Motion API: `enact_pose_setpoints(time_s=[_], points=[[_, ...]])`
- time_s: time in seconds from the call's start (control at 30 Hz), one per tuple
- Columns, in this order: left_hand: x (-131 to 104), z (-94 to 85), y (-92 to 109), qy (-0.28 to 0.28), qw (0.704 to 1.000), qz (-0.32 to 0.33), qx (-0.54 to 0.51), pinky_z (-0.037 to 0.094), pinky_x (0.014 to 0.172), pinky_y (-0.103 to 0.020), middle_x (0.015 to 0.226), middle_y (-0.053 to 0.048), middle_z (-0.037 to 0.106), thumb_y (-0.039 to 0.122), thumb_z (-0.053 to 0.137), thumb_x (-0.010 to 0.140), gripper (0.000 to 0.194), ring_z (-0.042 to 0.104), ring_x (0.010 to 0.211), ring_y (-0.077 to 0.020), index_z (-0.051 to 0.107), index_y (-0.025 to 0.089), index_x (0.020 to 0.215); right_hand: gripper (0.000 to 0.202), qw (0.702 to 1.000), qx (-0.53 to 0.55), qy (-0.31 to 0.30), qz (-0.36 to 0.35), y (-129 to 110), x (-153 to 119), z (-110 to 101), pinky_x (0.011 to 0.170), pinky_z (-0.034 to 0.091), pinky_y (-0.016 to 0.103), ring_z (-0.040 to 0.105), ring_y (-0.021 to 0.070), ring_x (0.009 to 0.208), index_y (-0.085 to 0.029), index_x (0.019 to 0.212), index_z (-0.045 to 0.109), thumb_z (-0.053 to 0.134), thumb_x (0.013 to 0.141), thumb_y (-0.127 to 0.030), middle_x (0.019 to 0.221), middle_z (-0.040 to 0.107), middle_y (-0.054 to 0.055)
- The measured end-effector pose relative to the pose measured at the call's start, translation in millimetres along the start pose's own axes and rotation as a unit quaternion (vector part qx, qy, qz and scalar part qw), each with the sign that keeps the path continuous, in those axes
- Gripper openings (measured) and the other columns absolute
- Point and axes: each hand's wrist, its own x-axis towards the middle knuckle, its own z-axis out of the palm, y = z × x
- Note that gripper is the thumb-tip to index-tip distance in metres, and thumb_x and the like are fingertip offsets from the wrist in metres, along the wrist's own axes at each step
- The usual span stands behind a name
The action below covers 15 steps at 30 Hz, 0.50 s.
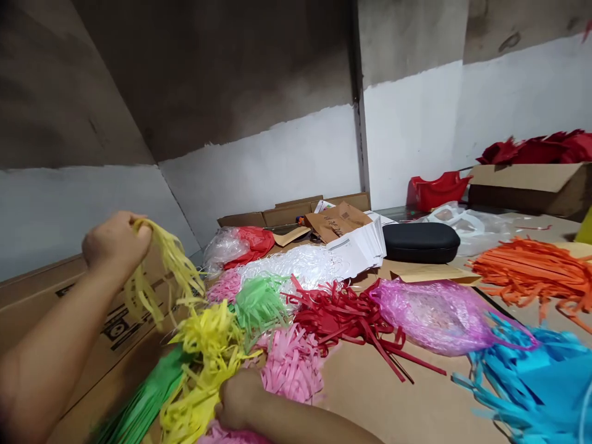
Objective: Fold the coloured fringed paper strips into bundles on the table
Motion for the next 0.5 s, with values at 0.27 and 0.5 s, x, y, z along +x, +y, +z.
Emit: enact_pose_setpoints(time_s=[0.27, 0.5], points=[[-29.3, -33.3, 102.9, 0.006, 0.983, 0.174, 0.059, 0.053, 0.086, -0.045, 0.096, -0.006, 0.07, 0.021, 0.038, 0.101, 0.033, 0.069, 0.1, -0.0233, 0.06, 0.013, 0.124, 0.023, 0.996, 0.017, 0.085, -0.031, 7.3, -25.2, -44.0, 0.096, 0.047, 0.054, 0.069, 0.0331, 0.1, -0.022, 0.092, 0.076, 0.06, 0.086, -0.037, 0.087, 0.079, 0.008], [-244.9, 46.0, 100.9, 0.02, 0.915, 0.402, -0.031, 0.062, 0.077, -0.043, 0.102, -0.023, 0.078, 0.013, 0.037, 0.076, 0.048, 0.076, 0.093, -0.0335, 0.077, 0.008, 0.102, 0.066, 0.703, 0.683, 0.17, -0.1, 35.4, -142.3, -59.8, 0.102, 0.048, 0.045, 0.066, 0.0283, 0.111, -0.026, 0.136, 0.058, 0.055, 0.086, -0.068, 0.121, 0.07, 0.007]])
